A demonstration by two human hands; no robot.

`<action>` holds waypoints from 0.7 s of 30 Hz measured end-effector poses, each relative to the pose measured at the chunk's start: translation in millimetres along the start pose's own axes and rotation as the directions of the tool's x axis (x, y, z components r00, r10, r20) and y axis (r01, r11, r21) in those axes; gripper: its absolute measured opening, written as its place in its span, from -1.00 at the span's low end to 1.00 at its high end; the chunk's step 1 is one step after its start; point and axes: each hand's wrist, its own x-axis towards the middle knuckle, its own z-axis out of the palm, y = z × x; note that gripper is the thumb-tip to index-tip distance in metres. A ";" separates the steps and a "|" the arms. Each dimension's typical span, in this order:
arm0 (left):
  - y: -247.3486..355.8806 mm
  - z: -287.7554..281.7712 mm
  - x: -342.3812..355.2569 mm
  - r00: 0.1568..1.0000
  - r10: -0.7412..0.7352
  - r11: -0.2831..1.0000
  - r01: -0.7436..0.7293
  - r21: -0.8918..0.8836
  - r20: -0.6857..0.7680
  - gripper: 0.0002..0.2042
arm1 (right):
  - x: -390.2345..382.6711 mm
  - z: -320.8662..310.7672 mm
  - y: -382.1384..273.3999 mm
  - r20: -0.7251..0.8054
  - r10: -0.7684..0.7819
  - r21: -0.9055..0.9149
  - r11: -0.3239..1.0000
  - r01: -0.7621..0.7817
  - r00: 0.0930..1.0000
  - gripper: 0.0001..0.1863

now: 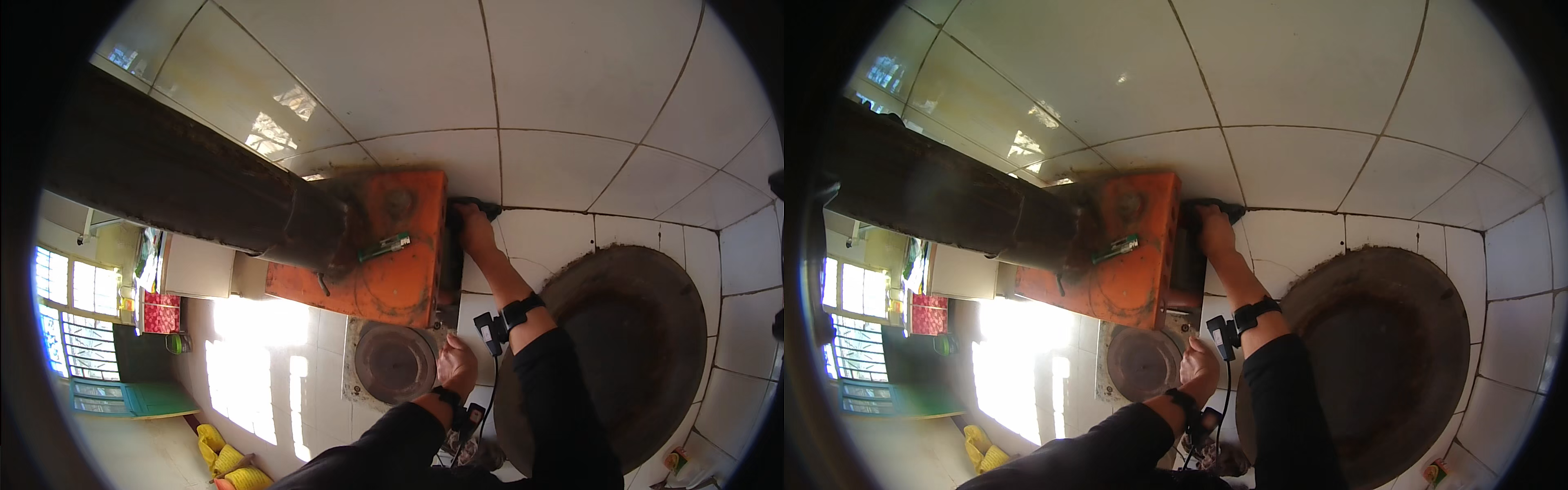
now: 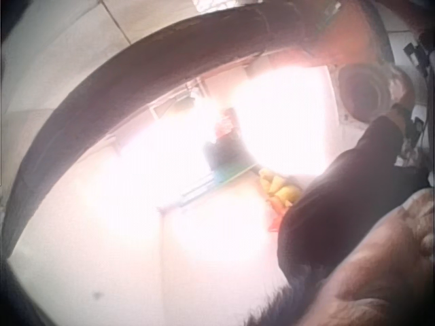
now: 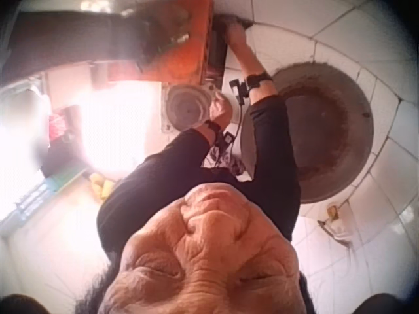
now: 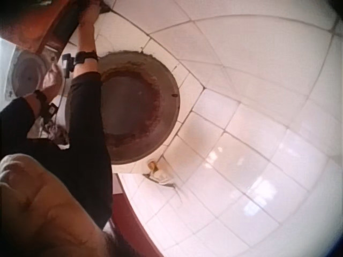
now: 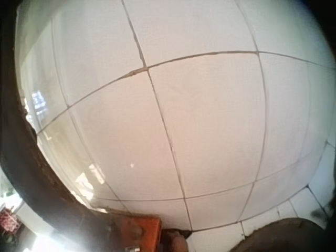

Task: The person cleans a kitchen area by wiping surfaces with a cloth, spraying a cleaning solution on a stove and pipes, and washing the cloth in a basin. They handle a spray bottle, cloth, and basin during the task.

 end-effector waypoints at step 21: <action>-12.6 45.5 34.1 0.965 -0.028 0.996 0.006 -0.086 -0.262 -0.24 | -410.6 -256.9 80.4 -0.620 0.687 0.763 0.641 0.085 0.379 -0.75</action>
